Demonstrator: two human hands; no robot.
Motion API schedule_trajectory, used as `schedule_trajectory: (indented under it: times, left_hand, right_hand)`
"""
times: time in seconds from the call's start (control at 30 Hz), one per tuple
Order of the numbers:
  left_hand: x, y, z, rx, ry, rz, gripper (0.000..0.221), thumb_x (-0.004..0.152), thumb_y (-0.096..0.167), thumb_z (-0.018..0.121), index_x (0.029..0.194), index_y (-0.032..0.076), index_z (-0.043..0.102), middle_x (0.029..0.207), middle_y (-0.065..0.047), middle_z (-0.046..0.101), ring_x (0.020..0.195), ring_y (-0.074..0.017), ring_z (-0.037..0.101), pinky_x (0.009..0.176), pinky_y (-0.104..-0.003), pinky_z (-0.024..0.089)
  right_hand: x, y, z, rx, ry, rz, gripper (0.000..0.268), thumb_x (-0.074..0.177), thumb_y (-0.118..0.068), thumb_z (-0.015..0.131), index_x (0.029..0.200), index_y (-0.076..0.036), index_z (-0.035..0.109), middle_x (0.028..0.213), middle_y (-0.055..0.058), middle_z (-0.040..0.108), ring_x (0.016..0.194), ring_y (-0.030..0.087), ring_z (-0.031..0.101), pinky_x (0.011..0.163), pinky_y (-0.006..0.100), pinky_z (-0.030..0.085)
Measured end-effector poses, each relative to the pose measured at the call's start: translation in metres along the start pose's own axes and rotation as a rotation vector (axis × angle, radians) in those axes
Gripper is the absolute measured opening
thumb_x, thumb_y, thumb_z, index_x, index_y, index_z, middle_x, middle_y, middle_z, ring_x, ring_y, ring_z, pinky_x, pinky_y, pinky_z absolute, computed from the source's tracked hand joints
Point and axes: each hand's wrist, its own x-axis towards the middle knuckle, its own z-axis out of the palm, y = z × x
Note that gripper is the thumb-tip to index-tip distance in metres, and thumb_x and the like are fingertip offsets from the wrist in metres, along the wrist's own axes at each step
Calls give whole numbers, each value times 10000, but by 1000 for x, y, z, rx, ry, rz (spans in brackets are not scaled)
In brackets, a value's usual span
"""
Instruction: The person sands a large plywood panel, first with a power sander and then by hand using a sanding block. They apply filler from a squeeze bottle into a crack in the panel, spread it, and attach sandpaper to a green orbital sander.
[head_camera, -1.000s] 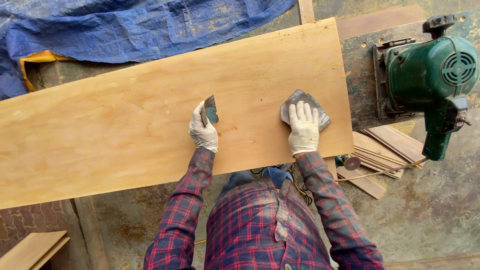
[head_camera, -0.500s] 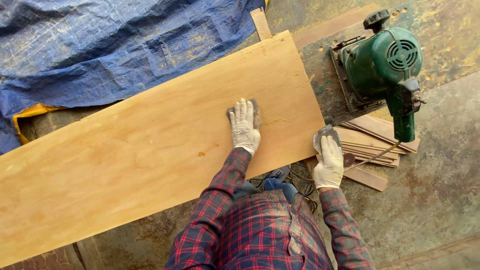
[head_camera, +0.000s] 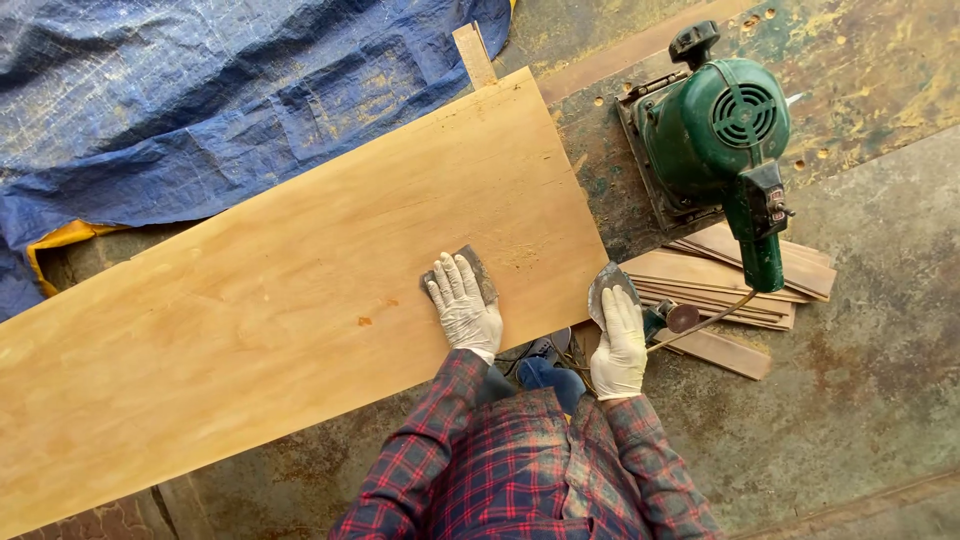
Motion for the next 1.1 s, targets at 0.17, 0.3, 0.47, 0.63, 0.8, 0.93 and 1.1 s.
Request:
schedule_trajectory:
  times: [0.17,0.3,0.47,0.63,0.8,0.93,1.1]
  left_hand:
    - [24,70,28,61,-24,22,895,935,353,609,1588,-65,161,1673,-290,105,1561,-438,66,1260,-569,50]
    - [30,117,31,55,-253,226,867,931,332,565,1616,-14,162,1708,-222,99,1589,-372,61,1281,-515,36]
    - [14,76,31,-20,-95,355,752,1033,258,521,1655,4,183,1738,-213,125,1622,-358,91,1322,-487,57]
    - [15,70,24,-34,-117,293,740,985,227,508,1603,-32,193,1692,-247,137,1579,-391,105,1274,-534,62]
    - [43,116,47,-136,-95,398,690,1011,219,501,1619,42,225,1711,-185,173,1595,-346,130,1300,-512,74]
    - [47,121,24,-126,-246,496,739,938,205,512,1607,42,244,1694,-190,185,1579,-343,149,1286,-509,89]
    - [46,101,7,-70,-336,813,694,972,197,495,1627,86,293,1711,-124,252,1583,-297,225,1302,-472,153]
  right_hand:
    - [2,-4,-16,128,-23,21,549,933,149,540,1442,-53,579,1464,167,597,1406,321,541,1214,436,389]
    - [1,-7,-22,356,-12,70,524,987,169,504,1466,-38,546,1487,139,570,1410,263,538,1183,369,448]
    - [-7,0,-30,538,13,151,507,1006,159,493,1474,-33,530,1524,107,530,1416,215,516,1195,337,454]
    - [-9,-12,-39,548,84,253,516,1013,162,489,1491,-28,522,1546,109,520,1435,218,497,1206,335,419]
    - [-5,-23,-39,378,131,212,497,1020,155,502,1481,-26,538,1529,93,552,1430,203,519,1207,324,416]
    - [-1,-32,-40,550,148,269,513,1013,149,479,1492,-29,520,1542,98,523,1433,195,503,1216,319,404]
    - [2,-34,-35,515,174,279,503,1021,139,490,1492,-35,526,1534,103,536,1427,208,513,1218,333,415]
